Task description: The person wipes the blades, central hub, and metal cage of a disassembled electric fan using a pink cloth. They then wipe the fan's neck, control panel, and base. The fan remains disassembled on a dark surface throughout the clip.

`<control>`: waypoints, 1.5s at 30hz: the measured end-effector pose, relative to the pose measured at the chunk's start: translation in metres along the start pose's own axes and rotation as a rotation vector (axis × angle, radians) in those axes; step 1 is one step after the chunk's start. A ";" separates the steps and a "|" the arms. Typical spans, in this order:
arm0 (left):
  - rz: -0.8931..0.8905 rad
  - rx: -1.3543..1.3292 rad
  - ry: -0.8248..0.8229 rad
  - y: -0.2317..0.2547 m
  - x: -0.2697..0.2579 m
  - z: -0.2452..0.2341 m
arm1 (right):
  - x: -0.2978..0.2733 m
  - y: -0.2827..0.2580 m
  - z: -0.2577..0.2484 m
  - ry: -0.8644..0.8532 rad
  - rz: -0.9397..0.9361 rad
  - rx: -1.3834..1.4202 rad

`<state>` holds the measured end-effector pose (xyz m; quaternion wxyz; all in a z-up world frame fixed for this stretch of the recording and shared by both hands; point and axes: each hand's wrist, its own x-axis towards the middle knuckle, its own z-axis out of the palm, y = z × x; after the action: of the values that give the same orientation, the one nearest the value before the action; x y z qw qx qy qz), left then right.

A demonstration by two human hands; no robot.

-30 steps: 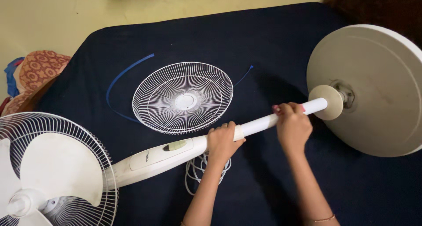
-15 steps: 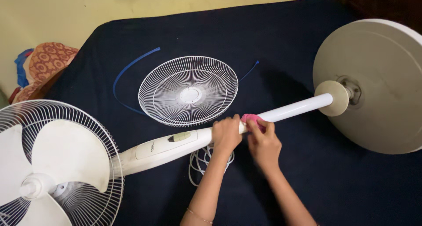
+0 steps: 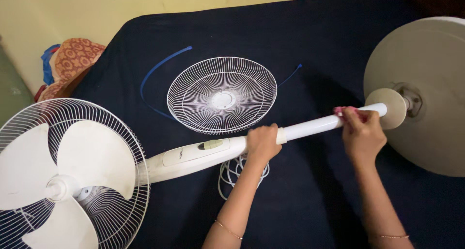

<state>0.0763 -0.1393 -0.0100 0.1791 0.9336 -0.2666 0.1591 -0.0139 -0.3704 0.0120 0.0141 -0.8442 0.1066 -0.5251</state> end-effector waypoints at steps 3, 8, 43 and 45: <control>0.010 0.007 0.040 -0.002 -0.002 0.000 | -0.008 0.011 0.012 0.022 0.104 0.045; 0.012 0.012 0.076 0.001 -0.004 0.001 | -0.034 0.002 0.051 0.285 0.390 0.789; 0.106 -0.065 0.041 0.032 0.034 0.045 | -0.010 -0.026 -0.005 -0.038 -0.143 0.219; 0.100 -0.072 0.047 0.031 0.035 0.039 | -0.005 -0.013 -0.003 -0.026 -0.136 0.174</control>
<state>0.0956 -0.1961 -0.0232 0.2105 0.9082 -0.3140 0.1799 -0.0163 -0.3570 0.0107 0.0534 -0.8518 0.0028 -0.5211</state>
